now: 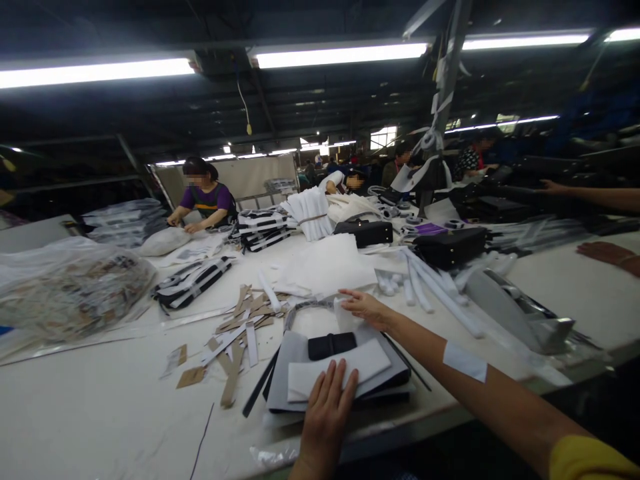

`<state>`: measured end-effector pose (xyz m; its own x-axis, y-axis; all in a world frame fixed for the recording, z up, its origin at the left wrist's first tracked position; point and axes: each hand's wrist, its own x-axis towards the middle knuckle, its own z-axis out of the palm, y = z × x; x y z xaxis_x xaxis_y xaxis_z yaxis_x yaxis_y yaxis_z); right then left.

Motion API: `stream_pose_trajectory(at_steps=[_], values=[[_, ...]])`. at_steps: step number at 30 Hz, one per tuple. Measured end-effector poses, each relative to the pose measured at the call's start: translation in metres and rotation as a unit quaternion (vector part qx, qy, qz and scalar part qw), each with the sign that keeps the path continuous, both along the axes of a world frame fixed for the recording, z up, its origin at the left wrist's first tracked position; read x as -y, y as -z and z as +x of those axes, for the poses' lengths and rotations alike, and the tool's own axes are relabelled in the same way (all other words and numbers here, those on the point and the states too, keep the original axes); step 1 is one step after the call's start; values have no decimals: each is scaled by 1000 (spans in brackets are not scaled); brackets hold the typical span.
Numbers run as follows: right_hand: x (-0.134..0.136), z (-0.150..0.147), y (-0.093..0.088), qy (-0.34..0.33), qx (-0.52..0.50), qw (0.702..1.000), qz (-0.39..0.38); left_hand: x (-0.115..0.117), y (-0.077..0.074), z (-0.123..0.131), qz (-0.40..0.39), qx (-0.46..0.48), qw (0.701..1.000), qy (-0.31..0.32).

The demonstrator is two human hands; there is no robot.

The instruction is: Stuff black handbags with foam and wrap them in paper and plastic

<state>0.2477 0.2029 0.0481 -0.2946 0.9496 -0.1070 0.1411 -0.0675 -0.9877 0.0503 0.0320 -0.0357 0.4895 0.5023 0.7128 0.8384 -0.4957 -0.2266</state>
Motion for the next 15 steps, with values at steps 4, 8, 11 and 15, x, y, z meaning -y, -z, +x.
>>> stream_pose_trajectory(at_steps=[4,8,11,15], values=[[10,3,-3,-15,-56,997,54,1,1,1,-7,5,1000,-5],[12,7,-5,-29,-33,994,96,2,0,2,-15,4,1000,-11],[6,12,-3,-9,24,991,133,3,-2,1,-28,0,1000,-8],[-1,18,1,39,113,977,176,4,-4,1,-39,-12,999,-11]])
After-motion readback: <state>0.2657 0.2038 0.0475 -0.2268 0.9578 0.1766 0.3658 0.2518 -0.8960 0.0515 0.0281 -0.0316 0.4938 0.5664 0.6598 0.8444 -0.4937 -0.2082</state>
